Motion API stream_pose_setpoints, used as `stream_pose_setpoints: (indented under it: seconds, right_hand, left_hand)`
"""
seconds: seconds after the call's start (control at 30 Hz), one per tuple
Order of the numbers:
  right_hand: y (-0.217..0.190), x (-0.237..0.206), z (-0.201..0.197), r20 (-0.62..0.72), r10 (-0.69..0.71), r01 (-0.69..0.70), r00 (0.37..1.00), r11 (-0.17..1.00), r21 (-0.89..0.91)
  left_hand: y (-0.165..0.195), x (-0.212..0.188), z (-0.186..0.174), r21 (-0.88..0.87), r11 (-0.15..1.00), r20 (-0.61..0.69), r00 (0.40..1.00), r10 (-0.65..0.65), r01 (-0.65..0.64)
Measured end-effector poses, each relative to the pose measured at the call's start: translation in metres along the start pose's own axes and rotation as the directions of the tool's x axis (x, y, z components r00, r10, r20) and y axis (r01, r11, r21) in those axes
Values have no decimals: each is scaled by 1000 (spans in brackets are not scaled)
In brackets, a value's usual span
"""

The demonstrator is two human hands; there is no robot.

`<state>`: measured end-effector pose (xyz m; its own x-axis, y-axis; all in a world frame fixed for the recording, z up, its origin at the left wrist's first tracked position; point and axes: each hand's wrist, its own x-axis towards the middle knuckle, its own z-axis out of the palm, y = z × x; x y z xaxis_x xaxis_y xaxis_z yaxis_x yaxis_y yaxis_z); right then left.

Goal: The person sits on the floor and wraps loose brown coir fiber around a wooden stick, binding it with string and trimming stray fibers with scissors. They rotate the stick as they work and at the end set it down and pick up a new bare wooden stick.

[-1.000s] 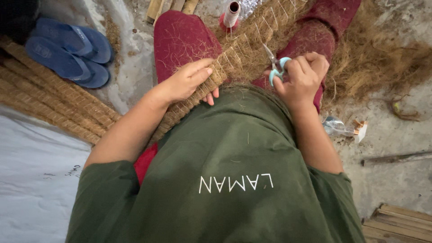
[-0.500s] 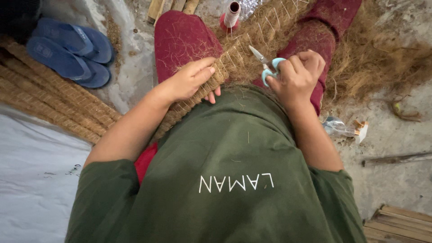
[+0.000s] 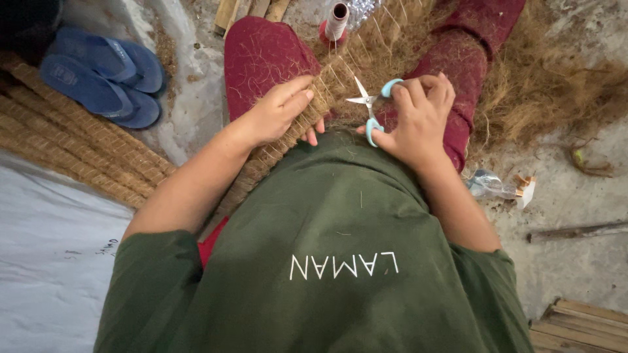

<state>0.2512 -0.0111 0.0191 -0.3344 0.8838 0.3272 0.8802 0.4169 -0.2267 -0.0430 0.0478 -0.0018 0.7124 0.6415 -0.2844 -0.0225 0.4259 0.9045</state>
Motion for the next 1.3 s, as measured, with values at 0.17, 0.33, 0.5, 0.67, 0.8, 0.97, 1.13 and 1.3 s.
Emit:
stream_pose_setpoints:
  seconds: [0.17, 0.33, 0.5, 0.67, 0.8, 0.97, 1.13, 1.3]
  right_hand:
    - [-8, 5, 7, -41, 30, -29, 999, 999, 20]
    - [-9, 9, 9, -82, 5, -3, 997, 1000, 19]
    - [-1, 5, 15, -118, -64, 68, 991, 997, 32]
    - [12, -8, 21, -156, -4, 19, 988, 995, 94]
    - [30, -9, 24, -260, 18, -33, 966, 998, -56]
    - [33, -14, 26, -282, 100, -141, 954, 981, -131]
    - [43, -6, 40, -369, 137, -206, 919, 966, -155]
    - [60, -11, 45, -397, 36, -124, 917, 972, -198]
  left_hand:
    - [1, 0, 4, 35, 999, -19, 1000, 6, -5]
    - [3, 1, 8, 154, 988, -31, 999, -20, 24]
    - [5, 1, 8, 167, 986, 0, 1000, -20, 20]
    - [3, -1, 5, 78, 997, -25, 1000, -1, 3]
    - [0, -1, -2, -30, 999, 12, 999, -30, 30]
    - [-8, -1, -7, -199, 979, 114, 993, -29, 52]
    - [-17, 0, -4, -197, 978, 132, 990, -48, 74]
    - [-18, 2, -6, -140, 989, 142, 990, -16, 36]
